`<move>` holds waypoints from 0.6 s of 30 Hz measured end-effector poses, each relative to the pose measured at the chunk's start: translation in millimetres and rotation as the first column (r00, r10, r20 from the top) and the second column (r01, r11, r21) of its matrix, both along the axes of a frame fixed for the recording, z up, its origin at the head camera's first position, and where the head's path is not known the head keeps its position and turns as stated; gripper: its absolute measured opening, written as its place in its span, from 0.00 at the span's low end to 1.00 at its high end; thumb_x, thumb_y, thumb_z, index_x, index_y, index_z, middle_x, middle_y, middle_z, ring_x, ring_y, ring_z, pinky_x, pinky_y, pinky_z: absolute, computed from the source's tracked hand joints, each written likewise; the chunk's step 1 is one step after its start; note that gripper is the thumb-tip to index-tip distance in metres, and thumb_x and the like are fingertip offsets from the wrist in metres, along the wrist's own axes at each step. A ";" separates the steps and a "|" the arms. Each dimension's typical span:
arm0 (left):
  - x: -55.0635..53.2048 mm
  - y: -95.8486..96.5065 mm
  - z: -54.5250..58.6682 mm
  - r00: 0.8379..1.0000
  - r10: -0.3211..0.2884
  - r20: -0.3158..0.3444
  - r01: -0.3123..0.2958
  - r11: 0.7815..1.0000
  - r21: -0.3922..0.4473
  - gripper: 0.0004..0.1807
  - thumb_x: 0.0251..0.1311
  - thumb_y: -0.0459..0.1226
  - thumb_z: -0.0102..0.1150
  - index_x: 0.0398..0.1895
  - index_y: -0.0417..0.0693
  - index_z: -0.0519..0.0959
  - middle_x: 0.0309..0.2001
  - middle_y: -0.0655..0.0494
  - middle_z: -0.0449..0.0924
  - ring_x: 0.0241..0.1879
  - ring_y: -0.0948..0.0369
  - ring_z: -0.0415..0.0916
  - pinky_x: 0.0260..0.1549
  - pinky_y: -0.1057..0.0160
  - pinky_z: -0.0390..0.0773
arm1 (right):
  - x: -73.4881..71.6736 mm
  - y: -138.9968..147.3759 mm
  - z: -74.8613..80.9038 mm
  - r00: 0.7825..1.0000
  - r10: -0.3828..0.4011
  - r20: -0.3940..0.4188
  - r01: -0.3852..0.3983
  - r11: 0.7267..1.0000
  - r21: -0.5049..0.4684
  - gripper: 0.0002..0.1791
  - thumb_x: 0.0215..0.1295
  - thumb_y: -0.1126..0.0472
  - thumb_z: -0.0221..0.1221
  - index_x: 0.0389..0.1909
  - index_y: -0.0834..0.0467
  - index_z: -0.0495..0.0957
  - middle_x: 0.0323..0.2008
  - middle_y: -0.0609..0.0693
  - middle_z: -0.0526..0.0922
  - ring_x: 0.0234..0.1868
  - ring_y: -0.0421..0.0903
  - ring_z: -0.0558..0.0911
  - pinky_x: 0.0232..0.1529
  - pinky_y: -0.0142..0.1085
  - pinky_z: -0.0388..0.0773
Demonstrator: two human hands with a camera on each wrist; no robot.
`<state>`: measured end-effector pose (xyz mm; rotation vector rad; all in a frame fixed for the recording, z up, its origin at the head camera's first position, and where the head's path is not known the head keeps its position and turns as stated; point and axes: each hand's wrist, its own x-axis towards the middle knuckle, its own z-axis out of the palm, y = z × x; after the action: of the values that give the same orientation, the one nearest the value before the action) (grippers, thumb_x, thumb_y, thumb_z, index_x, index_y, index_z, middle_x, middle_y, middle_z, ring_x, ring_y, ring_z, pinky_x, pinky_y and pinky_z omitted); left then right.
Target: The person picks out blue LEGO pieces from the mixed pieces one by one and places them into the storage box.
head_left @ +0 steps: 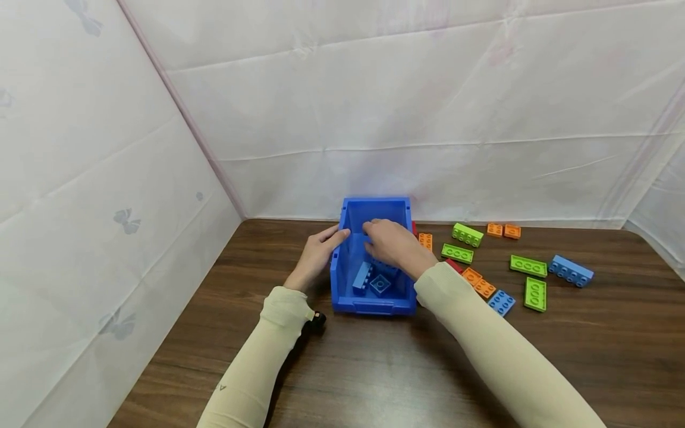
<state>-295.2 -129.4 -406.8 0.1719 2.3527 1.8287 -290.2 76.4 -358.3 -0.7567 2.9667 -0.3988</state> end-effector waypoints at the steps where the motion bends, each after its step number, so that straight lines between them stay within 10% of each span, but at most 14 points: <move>1: 0.3 -0.4 0.4 1.000 -0.005 0.002 0.005 1.000 0.003 0.34 0.75 0.59 0.59 0.78 0.56 0.73 0.67 0.45 0.80 0.59 0.44 0.83 0.57 0.41 0.83 | 0.4 0.5 0.0 1.000 -0.005 -0.014 0.004 1.000 -0.021 0.23 0.80 0.57 0.60 0.68 0.64 0.77 0.60 0.61 0.83 0.60 0.57 0.83 0.63 0.52 0.80; 18: 2.1 1.2 -0.3 1.000 -0.004 -0.028 0.004 1.000 0.003 0.33 0.75 0.58 0.59 0.77 0.56 0.74 0.66 0.45 0.80 0.58 0.44 0.83 0.55 0.41 0.83 | 12.0 9.5 -5.2 0.971 -0.151 -0.184 0.064 0.910 -0.410 0.14 0.77 0.60 0.63 0.57 0.62 0.84 0.53 0.57 0.85 0.49 0.53 0.86 0.52 0.47 0.87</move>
<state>-293.1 -128.2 -407.1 0.2031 2.3662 1.8402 -278.2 85.8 -363.6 -0.7015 3.1746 -1.0241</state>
